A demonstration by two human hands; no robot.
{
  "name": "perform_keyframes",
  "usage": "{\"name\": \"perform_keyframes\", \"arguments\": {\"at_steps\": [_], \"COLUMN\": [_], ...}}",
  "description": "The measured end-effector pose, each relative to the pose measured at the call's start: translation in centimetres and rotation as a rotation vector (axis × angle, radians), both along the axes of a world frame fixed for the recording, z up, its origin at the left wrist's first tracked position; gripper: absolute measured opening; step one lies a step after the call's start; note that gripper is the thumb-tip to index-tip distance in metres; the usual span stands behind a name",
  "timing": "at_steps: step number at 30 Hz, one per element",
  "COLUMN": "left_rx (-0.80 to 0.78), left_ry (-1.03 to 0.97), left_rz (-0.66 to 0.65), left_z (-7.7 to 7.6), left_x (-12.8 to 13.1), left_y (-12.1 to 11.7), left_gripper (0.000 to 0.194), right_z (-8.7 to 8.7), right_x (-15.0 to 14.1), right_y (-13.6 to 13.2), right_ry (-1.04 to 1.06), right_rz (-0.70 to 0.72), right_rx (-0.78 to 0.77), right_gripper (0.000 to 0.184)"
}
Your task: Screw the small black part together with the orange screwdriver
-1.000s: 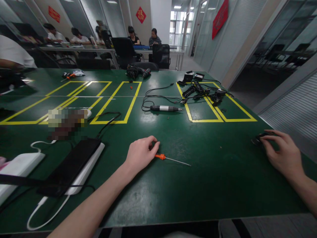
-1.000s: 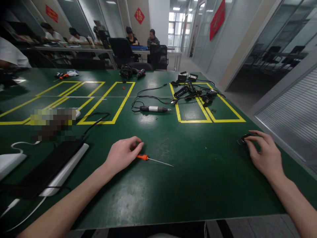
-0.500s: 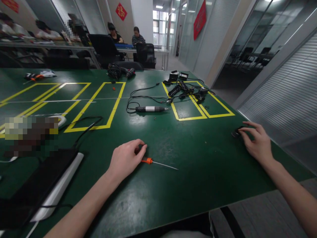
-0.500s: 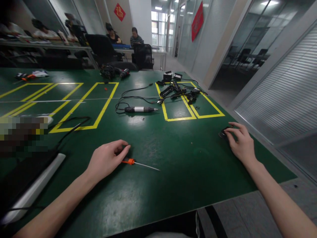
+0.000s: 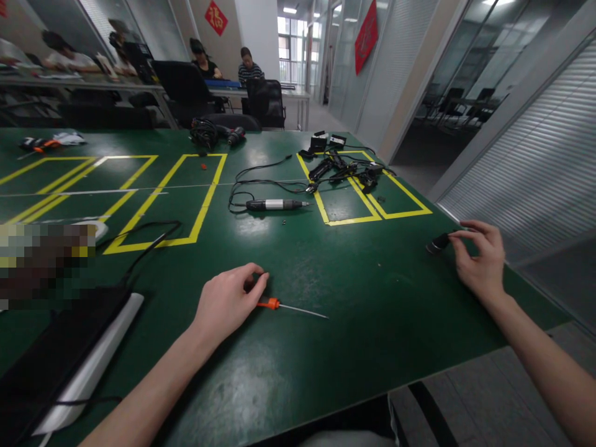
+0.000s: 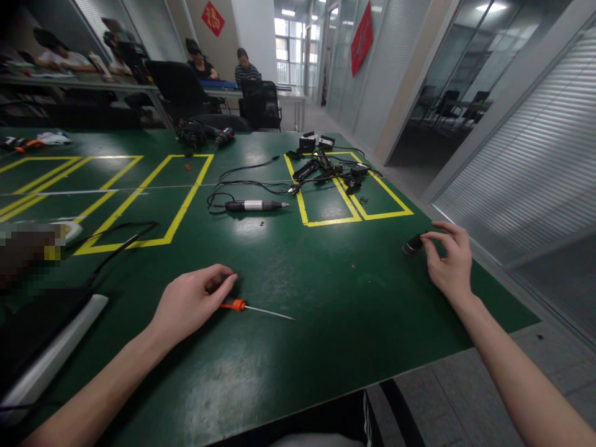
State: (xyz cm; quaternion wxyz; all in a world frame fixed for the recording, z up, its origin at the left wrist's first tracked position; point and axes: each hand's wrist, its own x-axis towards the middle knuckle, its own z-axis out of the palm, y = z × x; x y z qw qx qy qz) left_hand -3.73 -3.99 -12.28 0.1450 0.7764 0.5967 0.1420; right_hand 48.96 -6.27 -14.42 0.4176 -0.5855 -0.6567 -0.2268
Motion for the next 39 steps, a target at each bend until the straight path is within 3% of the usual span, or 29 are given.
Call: {"name": "perform_keyframes", "arguments": {"at_steps": [16,39], "left_rx": [-0.004,-0.031], "left_ry": [0.001,0.001], "left_rz": [0.0,0.004], "left_z": [-0.1,0.0], "left_x": [0.0,0.0], "left_y": [-0.1,-0.2], "left_gripper": [0.038,0.038], "right_z": [-1.0,-0.7], "right_x": [1.9,1.3], "right_y": [0.0,-0.6], "right_ry": [-0.317,-0.287], "right_rz": [0.02,0.041], "right_rx": [-0.154,-0.151], "right_gripper": [0.014,0.018]}}
